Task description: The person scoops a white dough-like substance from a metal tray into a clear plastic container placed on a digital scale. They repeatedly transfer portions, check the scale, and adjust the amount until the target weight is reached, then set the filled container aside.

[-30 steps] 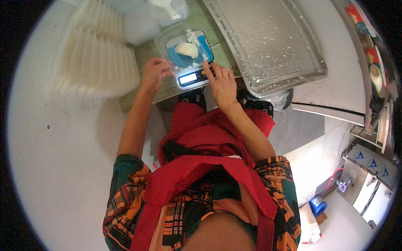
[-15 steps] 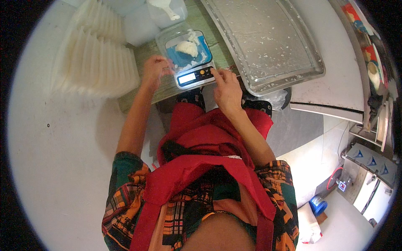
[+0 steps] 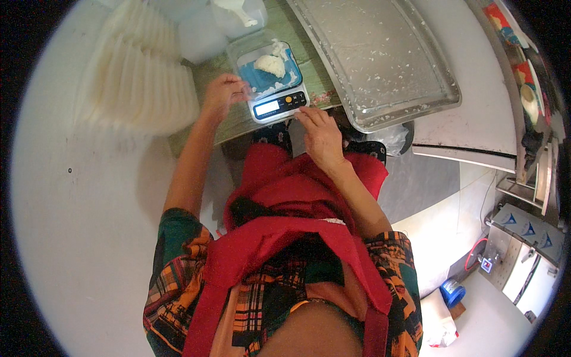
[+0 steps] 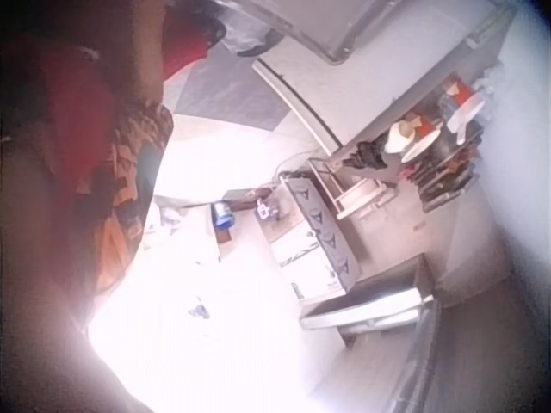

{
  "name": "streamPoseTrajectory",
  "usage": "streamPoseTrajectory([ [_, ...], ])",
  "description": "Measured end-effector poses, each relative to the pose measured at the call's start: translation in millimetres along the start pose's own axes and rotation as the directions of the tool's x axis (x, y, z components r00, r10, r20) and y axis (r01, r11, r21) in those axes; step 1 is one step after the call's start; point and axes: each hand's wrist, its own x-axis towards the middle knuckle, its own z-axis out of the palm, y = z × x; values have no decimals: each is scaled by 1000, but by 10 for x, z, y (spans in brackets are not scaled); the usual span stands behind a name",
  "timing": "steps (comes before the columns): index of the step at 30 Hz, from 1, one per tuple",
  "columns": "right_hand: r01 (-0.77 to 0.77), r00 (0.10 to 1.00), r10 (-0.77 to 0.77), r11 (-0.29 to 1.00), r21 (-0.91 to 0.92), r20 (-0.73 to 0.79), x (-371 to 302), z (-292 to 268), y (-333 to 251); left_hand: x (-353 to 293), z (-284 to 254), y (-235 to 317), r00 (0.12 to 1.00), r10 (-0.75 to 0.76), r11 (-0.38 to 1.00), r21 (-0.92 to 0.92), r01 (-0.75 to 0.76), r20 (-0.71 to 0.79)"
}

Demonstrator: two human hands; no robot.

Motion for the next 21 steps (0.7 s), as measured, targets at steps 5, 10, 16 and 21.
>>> streamPoseTrajectory([
  [5,143,984,-139,989,-25,110,75,141,6,-5,54,25,1000,0,996,-92,-3,-30],
  [10,115,988,-98,982,-147,117,151,224,-44,57,12,-43,999,31,997,-64,-31,3],
  [16,161,977,-116,951,-264,179,209,248,-19,4,104,44,998,-26,994,-103,20,-53],
  [21,267,942,-149,874,-406,300,277,271,-67,28,88,32,999,10,994,-112,-14,-42],
])
